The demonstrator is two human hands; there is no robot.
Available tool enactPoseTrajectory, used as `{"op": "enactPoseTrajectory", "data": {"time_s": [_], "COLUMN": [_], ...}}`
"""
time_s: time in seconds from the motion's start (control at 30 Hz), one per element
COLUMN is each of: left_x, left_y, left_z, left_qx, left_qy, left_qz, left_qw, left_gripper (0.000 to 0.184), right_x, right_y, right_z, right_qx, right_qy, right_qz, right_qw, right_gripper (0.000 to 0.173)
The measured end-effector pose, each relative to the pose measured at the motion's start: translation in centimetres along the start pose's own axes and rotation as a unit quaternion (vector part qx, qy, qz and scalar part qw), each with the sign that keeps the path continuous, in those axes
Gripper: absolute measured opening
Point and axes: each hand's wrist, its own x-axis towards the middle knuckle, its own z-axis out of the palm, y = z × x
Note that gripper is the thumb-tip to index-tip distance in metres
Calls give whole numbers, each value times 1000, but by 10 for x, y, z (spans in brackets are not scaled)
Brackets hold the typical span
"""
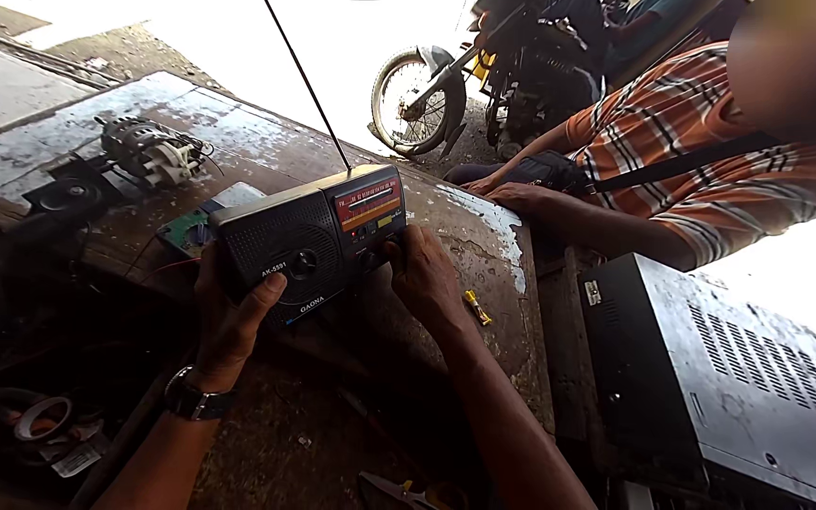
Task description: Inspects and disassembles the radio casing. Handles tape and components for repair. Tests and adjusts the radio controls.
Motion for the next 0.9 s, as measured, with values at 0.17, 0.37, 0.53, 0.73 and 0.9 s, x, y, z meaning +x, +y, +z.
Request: {"op": "enactPoseTrajectory", "data": {"time_s": [0.17, 0.37, 0.53, 0.73, 0.9], "left_x": [0, 0, 0, 0, 0], "left_y": [0, 0, 0, 0, 1], "left_z": [-1, -1, -2, -2, -1], "left_qx": [1, -4, 0, 0, -7], "left_qy": [-4, -13, -13, -10, -10], "left_qz": [-3, 1, -1, 1, -2], "left_qw": [1000, 1000, 1000, 1000, 1000], "left_gripper": [76, 76, 79, 77, 78], "right_x": [0, -1, -1, -1, -1], "right_y": [1, 1, 0, -1, 0], "right_z": [1, 2, 2, 1, 1], "right_qx": [6, -4, -5, -2, 2], "right_qy": [7, 8, 12, 9, 14], "right_qz": [-7, -7, -8, -11, -11], "right_qw": [1000, 1000, 1000, 1000, 1000], "right_gripper": [33, 37, 34, 33, 34]}}
